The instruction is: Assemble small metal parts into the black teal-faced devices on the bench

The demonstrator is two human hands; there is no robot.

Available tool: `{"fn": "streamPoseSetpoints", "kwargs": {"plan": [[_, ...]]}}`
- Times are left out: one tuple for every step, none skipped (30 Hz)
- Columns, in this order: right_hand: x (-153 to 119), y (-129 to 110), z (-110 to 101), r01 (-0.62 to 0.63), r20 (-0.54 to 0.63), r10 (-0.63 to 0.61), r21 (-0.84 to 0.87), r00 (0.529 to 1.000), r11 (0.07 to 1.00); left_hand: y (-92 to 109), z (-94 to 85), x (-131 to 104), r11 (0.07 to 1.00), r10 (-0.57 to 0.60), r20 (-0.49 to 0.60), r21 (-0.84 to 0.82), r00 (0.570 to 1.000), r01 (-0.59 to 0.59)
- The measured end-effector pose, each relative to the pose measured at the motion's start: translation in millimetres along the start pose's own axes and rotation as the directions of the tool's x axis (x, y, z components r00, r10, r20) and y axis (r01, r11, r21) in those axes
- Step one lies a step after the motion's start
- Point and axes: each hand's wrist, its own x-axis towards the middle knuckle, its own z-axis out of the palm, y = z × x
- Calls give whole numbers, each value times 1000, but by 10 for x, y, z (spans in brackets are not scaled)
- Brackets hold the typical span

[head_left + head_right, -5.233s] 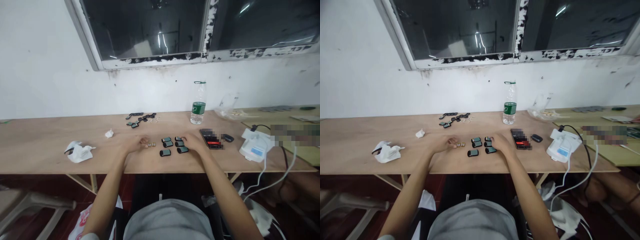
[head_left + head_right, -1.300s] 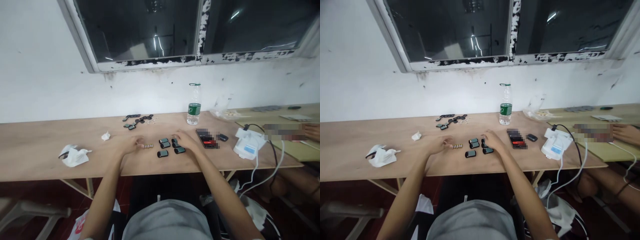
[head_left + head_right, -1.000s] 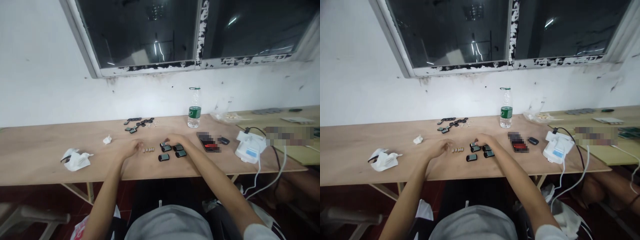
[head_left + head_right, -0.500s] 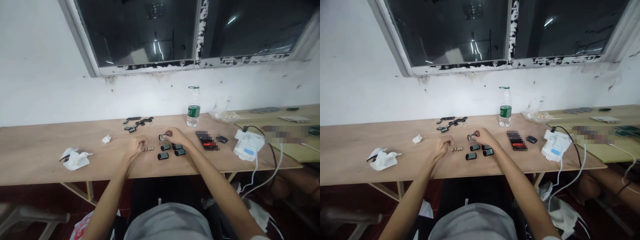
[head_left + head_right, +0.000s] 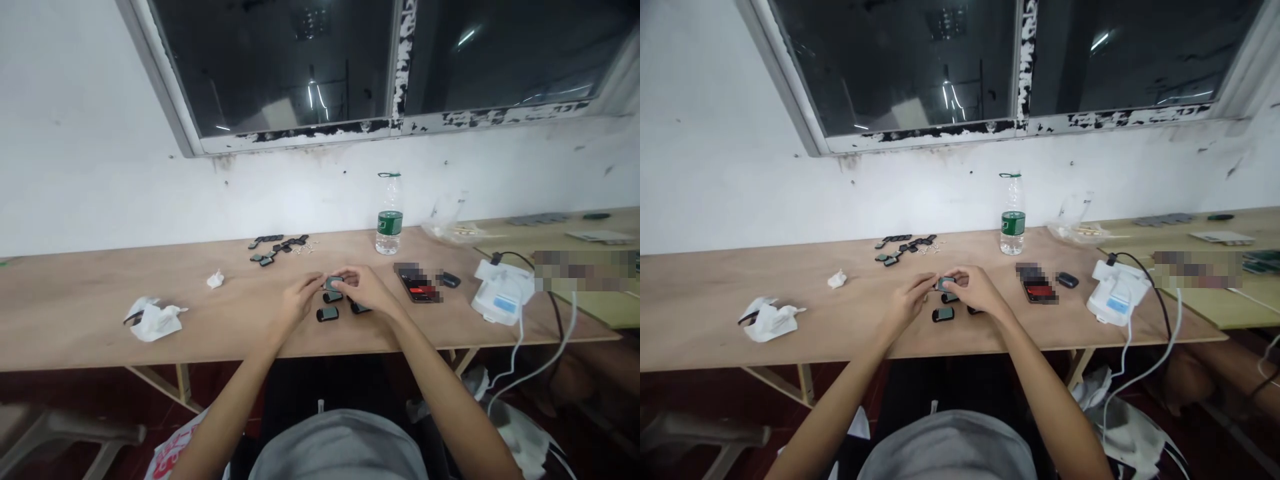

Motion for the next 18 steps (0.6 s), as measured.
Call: {"fn": "streamPoseSetpoints", "kwargs": {"plan": [[6, 10, 3, -16, -3, 16, 20, 1000, 1000, -14, 16, -11, 1000, 4, -8, 3, 1000, -4], [16, 26, 7, -29, -6, 30, 40, 1000, 999, -29, 31, -19, 1000, 3, -12, 1, 1000, -3], [28, 46, 12, -42, -11, 42, 59, 999, 997, -43, 44, -24, 1000, -3, -9, -6, 1000, 3], [42, 69, 18, -52, -13, 54, 79, 998, 995, -54, 55, -26, 1000, -14, -1, -13, 1000, 14], [55, 93, 26, -60, -16, 62, 98, 998, 993, -61, 64, -26, 999, -26, 12, -19, 1000, 26], [65, 117, 34, -65, -17, 67, 116, 998, 991, -63, 71, -24, 999, -37, 25, -22, 999, 37], [72, 138, 44, -65, -20, 68, 131, 997, 989, -60, 77, -21, 999, -44, 37, -23, 998, 45], [75, 158, 55, -62, -22, 66, 143, 998, 988, -53, 81, -18, 999, -49, 44, -19, 998, 50], [75, 174, 65, -60, -25, 64, 148, 998, 987, -44, 85, -16, 998, -54, 46, -13, 997, 54], [74, 189, 76, -58, -25, 62, 151, 998, 987, -34, 86, -13, 998, -60, 44, -7, 997, 60], [76, 202, 85, -58, -23, 63, 154, 998, 986, -27, 84, -11, 998, -67, 41, -5, 997, 67], [85, 214, 91, -64, -13, 67, 154, 998, 986, -26, 76, -9, 997, -77, 41, -9, 996, 77], [105, 225, 93, -71, 2, 72, 144, 997, 987, -34, 61, -6, 996, -91, 41, -18, 995, 92], [140, 236, 91, -74, 16, 73, 114, 997, 991, -52, 38, -3, 993, -116, 41, -30, 992, 117], [193, 247, 83, -67, 22, 66, 61, 998, 996, -82, 5, 0, 988, -148, 38, -38, 988, 149], [261, 260, 71, -55, 24, 55, -14, 998, 998, -125, -36, 2, 981, -187, 30, -41, 982, 188], [343, 276, 54, -34, 10, 35, -118, 999, 992, -179, -86, 3, 972, -231, 16, -40, 973, 232], [434, 298, 35, -10, -12, 7, -223, 1000, 975, -244, -141, 1, 961, -275, -7, -31, 961, 275]]}}
